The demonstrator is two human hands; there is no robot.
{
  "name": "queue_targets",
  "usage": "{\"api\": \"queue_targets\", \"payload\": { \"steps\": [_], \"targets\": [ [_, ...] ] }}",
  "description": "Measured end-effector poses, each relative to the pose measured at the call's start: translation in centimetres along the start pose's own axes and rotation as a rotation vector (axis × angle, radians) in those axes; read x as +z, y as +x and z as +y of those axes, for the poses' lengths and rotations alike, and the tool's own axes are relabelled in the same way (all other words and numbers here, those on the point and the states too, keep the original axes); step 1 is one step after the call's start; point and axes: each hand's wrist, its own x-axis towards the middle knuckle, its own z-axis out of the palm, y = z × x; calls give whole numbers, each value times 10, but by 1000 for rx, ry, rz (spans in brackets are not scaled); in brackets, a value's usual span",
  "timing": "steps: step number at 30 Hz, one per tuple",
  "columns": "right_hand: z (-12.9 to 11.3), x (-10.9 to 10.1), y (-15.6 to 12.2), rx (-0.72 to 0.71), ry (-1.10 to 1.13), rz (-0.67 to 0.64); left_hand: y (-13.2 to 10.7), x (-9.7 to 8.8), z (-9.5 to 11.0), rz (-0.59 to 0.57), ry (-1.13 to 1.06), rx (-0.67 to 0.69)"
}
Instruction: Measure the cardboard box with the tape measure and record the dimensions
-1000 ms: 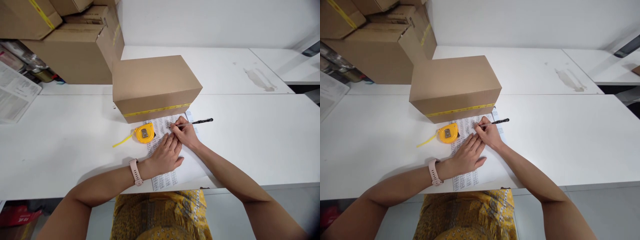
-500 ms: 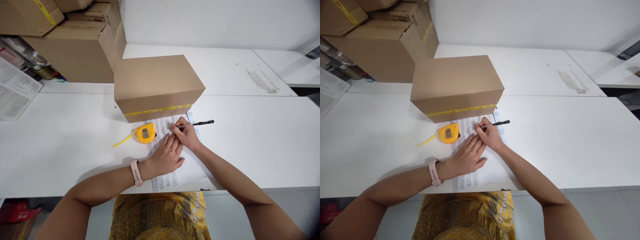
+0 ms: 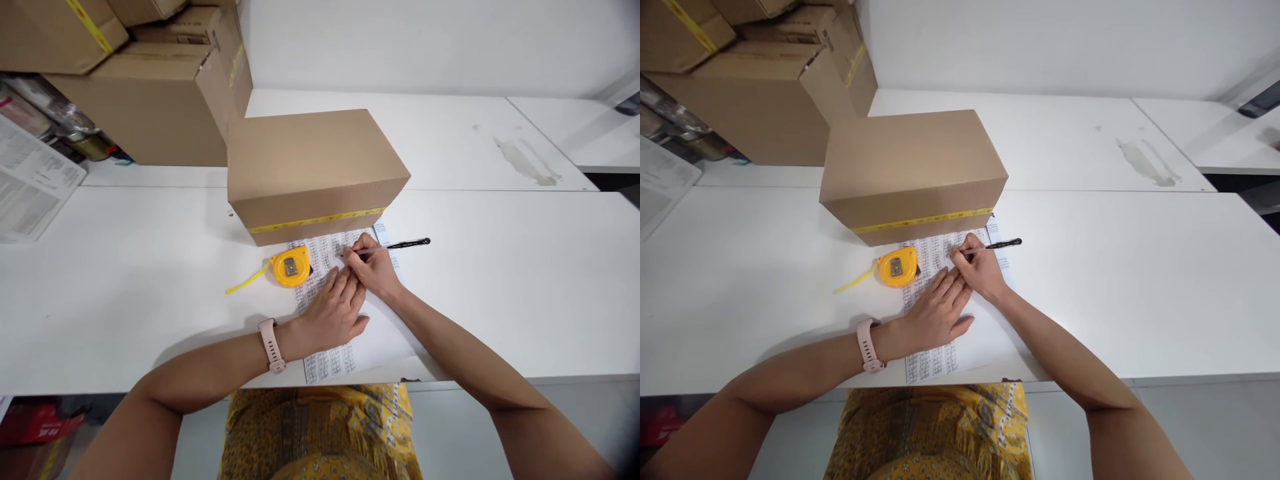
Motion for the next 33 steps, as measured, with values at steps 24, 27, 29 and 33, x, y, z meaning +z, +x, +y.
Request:
{"api": "queue_targets", "payload": {
  "steps": [24,27,29,33],
  "targets": [
    [-1,1,0,-7,48,30,-1,3,0,64,62,9],
    [-2,1,0,-10,46,23,-1,2,-1,75,52,16],
    [-2,1,1,-4,51,16,-1,2,-1,83,52,19],
    [-2,1,1,1,60,15,-1,2,-1,60,36,12]
  ]
}}
